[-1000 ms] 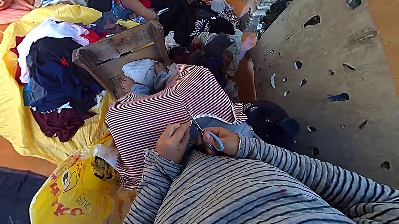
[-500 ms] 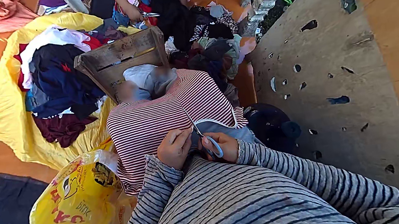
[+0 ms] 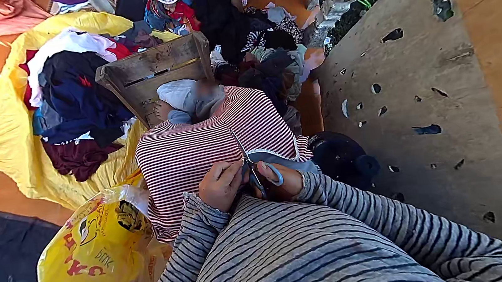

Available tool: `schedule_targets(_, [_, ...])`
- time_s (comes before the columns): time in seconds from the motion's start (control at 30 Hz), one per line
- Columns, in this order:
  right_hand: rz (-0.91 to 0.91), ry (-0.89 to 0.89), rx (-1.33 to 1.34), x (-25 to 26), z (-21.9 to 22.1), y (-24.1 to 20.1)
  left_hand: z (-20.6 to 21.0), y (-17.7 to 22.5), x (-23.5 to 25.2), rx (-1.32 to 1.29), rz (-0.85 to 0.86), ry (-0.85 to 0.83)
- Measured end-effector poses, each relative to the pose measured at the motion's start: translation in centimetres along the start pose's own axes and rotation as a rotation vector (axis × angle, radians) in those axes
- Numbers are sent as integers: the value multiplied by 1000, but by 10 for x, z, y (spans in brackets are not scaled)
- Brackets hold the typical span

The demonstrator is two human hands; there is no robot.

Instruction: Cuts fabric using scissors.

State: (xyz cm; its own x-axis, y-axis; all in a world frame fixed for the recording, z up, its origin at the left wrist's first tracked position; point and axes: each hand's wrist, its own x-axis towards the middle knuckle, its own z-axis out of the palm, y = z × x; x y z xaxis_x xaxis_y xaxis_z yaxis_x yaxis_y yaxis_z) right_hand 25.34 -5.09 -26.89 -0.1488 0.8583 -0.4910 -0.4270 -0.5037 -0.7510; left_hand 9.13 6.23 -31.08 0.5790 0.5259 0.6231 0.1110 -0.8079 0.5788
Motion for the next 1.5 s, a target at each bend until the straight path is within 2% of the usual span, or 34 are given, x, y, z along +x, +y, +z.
schedule_targets(0.4, [-160,116,-5,-4,1,8,-1,2,-2,10,-12,10])
schedule_targets(0.83, [-11,115,39,10,5,-5,0,-4,-8,-45,34,43])
schedule_targets(1.2, [-81,134,43,9,5,4,0,-5,-10,-60,23,28])
schedule_targets(1.4, [-7,153,78,12,5,-3,0,-6,-11,-68,30,15])
schedule_targets(1.5, [-36,178,38,13,7,-2,0,-6,-11,-72,28,16])
